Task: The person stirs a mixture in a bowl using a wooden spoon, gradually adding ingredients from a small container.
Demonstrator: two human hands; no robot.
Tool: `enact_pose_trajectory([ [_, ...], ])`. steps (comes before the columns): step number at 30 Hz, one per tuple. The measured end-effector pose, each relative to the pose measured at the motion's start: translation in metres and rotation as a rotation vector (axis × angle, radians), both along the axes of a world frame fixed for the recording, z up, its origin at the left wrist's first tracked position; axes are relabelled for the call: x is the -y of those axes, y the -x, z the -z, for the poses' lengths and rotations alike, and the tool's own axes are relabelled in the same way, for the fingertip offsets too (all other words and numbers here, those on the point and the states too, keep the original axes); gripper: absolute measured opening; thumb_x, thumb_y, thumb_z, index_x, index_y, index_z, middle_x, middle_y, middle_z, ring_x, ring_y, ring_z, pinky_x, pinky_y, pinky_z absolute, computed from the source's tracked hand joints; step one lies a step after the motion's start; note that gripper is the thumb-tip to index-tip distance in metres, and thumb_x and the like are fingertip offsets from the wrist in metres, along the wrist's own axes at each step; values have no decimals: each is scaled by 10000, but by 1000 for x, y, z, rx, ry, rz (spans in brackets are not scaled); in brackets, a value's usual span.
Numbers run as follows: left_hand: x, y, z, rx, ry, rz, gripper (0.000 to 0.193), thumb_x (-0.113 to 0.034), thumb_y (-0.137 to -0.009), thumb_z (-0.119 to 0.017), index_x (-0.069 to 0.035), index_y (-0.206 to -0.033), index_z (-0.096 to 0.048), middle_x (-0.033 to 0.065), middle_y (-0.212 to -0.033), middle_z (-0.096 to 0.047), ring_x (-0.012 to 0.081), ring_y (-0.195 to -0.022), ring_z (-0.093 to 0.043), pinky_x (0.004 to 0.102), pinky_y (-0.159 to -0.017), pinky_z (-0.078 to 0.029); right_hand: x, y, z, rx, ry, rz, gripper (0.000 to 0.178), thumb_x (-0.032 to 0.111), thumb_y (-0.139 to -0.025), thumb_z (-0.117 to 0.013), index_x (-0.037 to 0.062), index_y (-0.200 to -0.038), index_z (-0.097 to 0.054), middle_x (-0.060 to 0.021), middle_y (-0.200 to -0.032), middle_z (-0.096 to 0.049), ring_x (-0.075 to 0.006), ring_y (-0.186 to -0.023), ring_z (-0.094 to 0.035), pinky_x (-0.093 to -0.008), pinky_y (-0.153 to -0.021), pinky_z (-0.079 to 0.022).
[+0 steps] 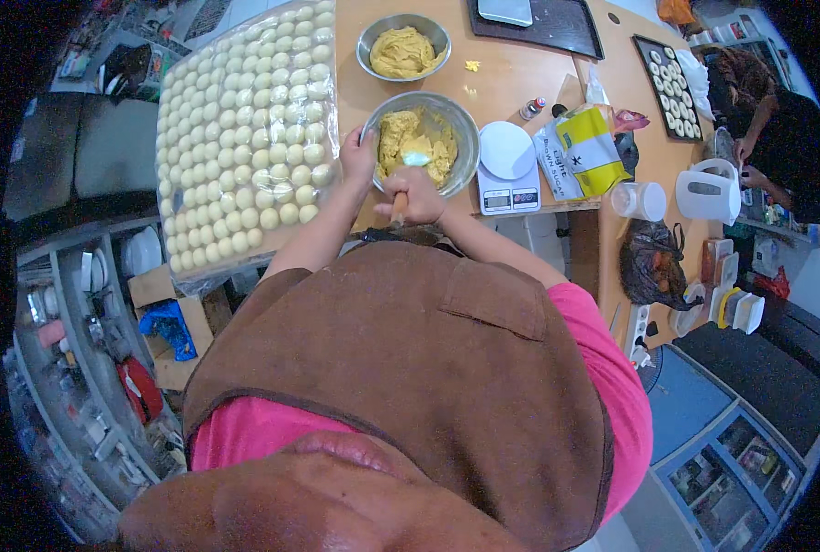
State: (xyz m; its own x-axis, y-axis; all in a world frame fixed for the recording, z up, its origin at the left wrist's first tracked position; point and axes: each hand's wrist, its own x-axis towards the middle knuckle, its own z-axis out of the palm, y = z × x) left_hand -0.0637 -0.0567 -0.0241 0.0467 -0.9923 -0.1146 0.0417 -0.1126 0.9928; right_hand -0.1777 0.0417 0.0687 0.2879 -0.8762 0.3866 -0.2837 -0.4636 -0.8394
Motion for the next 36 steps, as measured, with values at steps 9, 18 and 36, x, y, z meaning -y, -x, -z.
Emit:
enact_pose_trajectory([
  [9,4,-4,14,78,-33,46,234,-110,-849,-582,5,-1052,-599,84,-942,-644,141,-852,-578,279,-805,-442,5,42,-23,527,-68,300,289,215,-793,-500,83,-543,-438,-9,-510,-395,-157,-491,-380,-331,-595,-364],
  [18,8,-6,-3,152,-60,164,242,-134,-879,-549,0,-1075,-591,66,-957,-640,117,-853,-565,259,-777,-441,37,85,-73,221,183,288,317,205,-879,-459,64,-595,-443,8,-538,-363,-105,-503,-352,-265,-512,-309],
  [36,-1,11,18,-59,-78,-108,173,-89,-843,-595,15,-980,-620,58,-872,-637,120,-771,-564,263,-724,-444,12,127,25,1384,-710,1054,506,576,-869,-435,154,-633,-284,19,-507,-240,-149,-441,-299,-358,-525,-358],
])
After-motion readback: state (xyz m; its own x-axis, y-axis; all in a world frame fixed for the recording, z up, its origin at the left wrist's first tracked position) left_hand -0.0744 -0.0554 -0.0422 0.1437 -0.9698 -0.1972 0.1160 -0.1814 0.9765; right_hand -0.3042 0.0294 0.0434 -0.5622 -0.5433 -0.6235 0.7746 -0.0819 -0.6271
